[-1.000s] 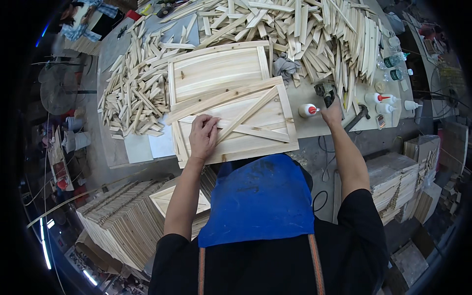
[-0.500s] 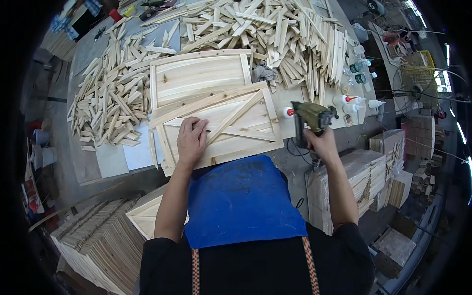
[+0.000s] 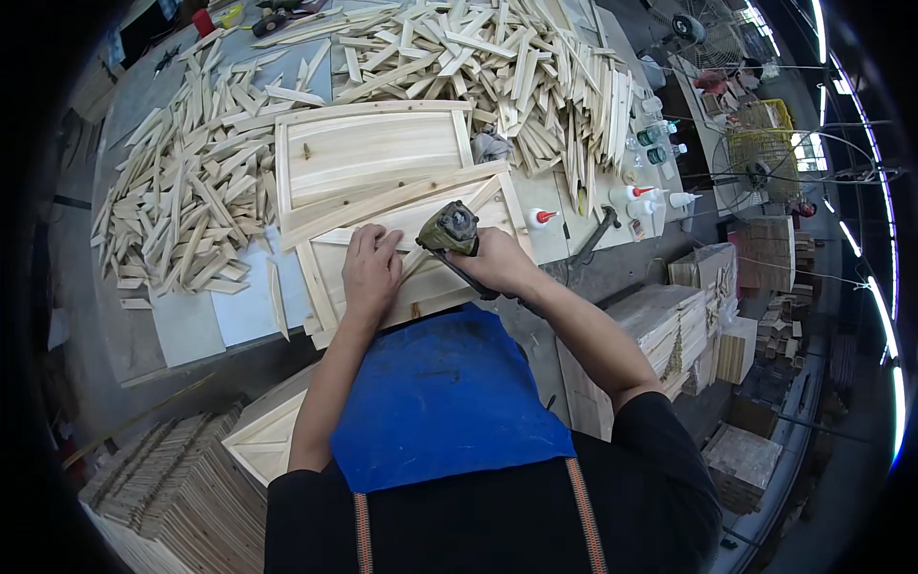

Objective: Assembling wooden panels by gluing and nailing diagonal braces onto rectangular frames.

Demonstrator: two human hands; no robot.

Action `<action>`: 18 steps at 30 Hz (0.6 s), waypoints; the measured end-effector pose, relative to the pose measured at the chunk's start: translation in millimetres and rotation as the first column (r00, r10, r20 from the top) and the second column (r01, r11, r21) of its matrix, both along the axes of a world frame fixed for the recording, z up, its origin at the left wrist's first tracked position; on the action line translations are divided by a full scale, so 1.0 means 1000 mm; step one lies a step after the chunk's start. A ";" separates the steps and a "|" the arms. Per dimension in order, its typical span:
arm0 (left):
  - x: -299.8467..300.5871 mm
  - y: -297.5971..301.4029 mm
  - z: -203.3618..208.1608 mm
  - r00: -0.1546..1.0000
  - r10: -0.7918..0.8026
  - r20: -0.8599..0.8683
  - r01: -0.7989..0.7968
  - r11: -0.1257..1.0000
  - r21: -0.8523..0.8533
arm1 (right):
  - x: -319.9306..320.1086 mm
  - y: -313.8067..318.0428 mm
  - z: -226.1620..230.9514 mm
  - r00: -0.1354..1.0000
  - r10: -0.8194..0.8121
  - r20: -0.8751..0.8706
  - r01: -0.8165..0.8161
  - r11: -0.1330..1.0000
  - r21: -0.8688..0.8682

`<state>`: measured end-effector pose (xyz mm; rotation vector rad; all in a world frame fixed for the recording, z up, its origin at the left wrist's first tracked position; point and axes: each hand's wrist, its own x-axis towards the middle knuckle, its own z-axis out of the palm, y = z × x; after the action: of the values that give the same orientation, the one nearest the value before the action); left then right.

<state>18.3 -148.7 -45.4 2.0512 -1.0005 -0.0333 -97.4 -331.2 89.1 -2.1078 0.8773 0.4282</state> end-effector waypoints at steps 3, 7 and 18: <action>0.002 0.003 -0.001 0.999 -0.008 -0.031 0.008 1.000 0.008 | 0.000 0.000 -0.015 0.999 0.042 -0.008 -0.042 0.999 -0.025; 0.003 0.004 -0.002 1.000 -0.010 -0.025 0.009 1.000 -0.011 | 0.004 0.009 -0.013 0.995 0.063 -0.079 -0.068 0.996 -0.063; 0.042 0.047 0.021 0.988 0.094 0.119 -0.109 0.987 0.122 | 0.000 0.011 0.001 0.999 -0.007 -0.048 0.008 1.000 0.016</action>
<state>60.2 -102.1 -24.1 2.2402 -0.9825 0.0744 -97.0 -319.8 90.4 -2.0866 0.9061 0.4828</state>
